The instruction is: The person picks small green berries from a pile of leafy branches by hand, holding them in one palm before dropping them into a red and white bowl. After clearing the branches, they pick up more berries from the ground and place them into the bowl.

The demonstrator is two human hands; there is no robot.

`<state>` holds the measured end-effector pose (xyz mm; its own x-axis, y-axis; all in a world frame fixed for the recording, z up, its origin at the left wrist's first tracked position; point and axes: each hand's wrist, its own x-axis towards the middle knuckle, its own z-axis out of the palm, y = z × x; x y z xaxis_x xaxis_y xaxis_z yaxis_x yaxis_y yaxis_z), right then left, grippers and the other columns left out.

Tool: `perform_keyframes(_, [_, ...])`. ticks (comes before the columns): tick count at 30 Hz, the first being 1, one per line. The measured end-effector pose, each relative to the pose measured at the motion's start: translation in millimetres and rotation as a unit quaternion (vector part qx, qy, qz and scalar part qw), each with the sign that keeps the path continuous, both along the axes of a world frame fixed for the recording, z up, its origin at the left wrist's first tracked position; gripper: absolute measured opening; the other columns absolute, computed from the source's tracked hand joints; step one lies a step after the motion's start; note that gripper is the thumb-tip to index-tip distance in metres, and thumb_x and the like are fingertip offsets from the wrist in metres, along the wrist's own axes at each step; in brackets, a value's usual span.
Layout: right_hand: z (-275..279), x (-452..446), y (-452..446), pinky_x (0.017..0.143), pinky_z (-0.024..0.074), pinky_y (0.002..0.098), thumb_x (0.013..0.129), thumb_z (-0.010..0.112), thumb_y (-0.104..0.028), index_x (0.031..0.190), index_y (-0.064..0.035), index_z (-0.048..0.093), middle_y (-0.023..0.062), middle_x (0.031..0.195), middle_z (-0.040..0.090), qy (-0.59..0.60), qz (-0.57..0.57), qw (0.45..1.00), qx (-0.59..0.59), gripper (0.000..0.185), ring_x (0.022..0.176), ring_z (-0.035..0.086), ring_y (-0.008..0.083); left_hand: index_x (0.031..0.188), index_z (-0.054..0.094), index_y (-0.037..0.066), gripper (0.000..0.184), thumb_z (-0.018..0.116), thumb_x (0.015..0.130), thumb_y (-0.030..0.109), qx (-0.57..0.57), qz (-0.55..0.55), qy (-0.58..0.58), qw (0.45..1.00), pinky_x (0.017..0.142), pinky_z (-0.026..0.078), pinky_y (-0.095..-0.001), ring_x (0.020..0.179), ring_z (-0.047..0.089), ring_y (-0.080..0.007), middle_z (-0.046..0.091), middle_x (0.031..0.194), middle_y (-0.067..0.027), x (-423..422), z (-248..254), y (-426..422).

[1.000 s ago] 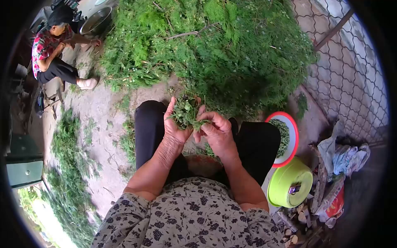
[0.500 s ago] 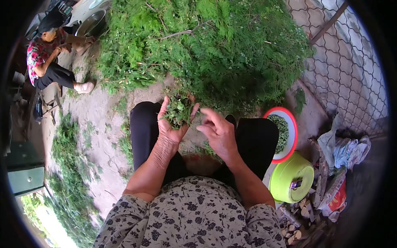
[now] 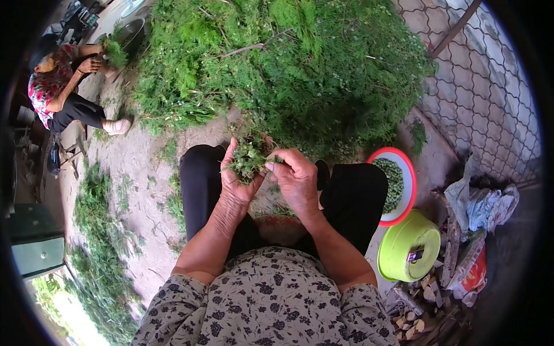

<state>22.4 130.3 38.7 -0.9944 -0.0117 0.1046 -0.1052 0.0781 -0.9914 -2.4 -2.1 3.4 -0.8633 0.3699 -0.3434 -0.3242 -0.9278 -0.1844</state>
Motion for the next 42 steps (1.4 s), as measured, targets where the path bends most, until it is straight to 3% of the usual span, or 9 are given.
perform_keyframes(7, [12.0,14.7,56.5,0.054,0.0492,0.0251,0.081,0.065,0.002,0.095,-0.0012,0.06,0.0055,0.081,0.063,-0.114,0.015,0.991,-0.065,0.015,0.061,0.061,0.0129,0.114,0.054,0.0,0.043,0.054,0.091,0.037,-0.032,0.023,-0.016,0.999,0.101,0.041,-0.0548,0.107,0.057,-0.0324,0.06,0.11,-0.0175,0.2,12.4,-0.1])
perform_keyframes(9, [-2.4,14.6,75.0,0.061,0.0517,0.0345,0.076,0.065,0.001,0.098,-0.0022,0.061,0.0111,0.082,0.064,0.111,0.253,0.894,0.353,0.023,0.067,0.063,0.0266,0.114,0.054,0.0,0.043,0.054,0.091,0.037,-0.013,0.018,-0.012,1.0,0.1,0.041,-0.0553,0.106,0.057,-0.0322,0.06,0.11,-0.0174,-0.6,11.8,0.4])
perform_keyframes(10, [-3.7,27.3,73.7,0.069,0.0506,0.041,0.073,0.065,-0.001,0.1,-0.0037,0.062,0.015,0.084,0.062,0.002,0.271,0.81,0.521,0.028,0.075,0.061,0.0354,0.114,0.054,0.0,0.043,0.054,0.091,0.037,-0.011,0.016,-0.013,1.0,0.1,0.041,-0.0553,0.106,0.057,-0.0322,0.06,0.11,-0.0174,-0.2,10.6,1.1])
perform_keyframes(11, [-4.8,28.4,72.3,0.069,0.0506,0.041,0.073,0.065,-0.001,0.1,-0.0037,0.062,0.015,0.084,0.062,-0.001,0.267,0.81,0.522,0.028,0.075,0.061,0.0354,0.114,0.054,0.0,0.043,0.053,0.092,0.037,-0.01,0.01,-0.008,1.0,0.101,0.041,-0.0549,0.106,0.057,-0.0323,0.06,0.111,-0.0174,-0.5,9.3,2.2])
perform_keyframes(14, [5.4,21.6,59.1,0.065,0.0495,0.0334,0.077,0.067,-0.003,0.099,-0.0042,0.063,0.012,0.081,0.062,0.044,0.144,0.954,0.261,0.023,0.073,0.064,0.0275,0.113,0.055,0.001,0.042,0.053,0.092,0.037,-0.022,0.005,-0.006,1.0,0.1,0.042,-0.0542,0.105,0.057,-0.0326,0.061,0.11,-0.0174,0.6,9.3,5.4])
perform_keyframes(19, [20.9,7.9,1.9,0.064,0.0491,0.0303,0.075,0.069,0.002,0.097,-0.0038,0.062,0.0104,0.08,0.061,0.114,-0.027,0.981,0.153,0.024,0.07,0.062,0.0237,0.111,0.057,0.002,0.041,0.052,0.092,0.038,-0.033,-0.01,0.01,0.999,0.099,0.044,-0.0501,0.104,0.058,-0.0327,0.062,0.108,-0.0173,0.5,3.6,3.1])
perform_keyframes(25, [-8.0,0.0,-0.7,0.055,0.0441,0.0225,0.078,0.068,0.003,0.09,-0.0009,0.063,0.0036,0.081,0.059,0.208,-0.028,0.958,0.197,0.013,0.065,0.055,0.0085,0.112,0.057,0.002,0.043,0.05,0.092,0.04,-0.046,-0.017,0.003,0.999,0.096,0.046,-0.044,0.103,0.059,-0.0322,0.062,0.109,-0.0171,1.7,-3.5,1.7])
perform_keyframes(31, [2.3,7.6,16.4,0.052,0.0448,0.0199,0.086,0.062,-0.002,0.092,0.0011,0.06,0.0018,0.075,0.061,-0.022,-0.026,0.995,-0.092,0.007,0.063,0.056,0.0053,0.114,0.056,0.002,0.044,0.052,0.091,0.04,-0.057,-0.013,0.001,0.998,0.098,0.044,-0.0486,0.103,0.058,-0.0337,0.062,0.108,-0.0171,1.6,4.6,6.2])
perform_keyframes(42, [6.3,2.1,19.2,0.065,0.054,0.031,0.097,0.049,-0.016,0.104,-0.004,0.053,0.0154,0.104,0.063,-0.104,0.065,0.947,-0.297,0.015,0.077,0.066,0.0191,0.113,0.056,0.003,0.048,0.049,0.092,0.046,-0.034,-0.067,0.046,0.996,0.076,0.049,-0.0429,0.093,0.06,-0.0301,0.063,0.105,-0.0145,5.7,-5.1,10.4])
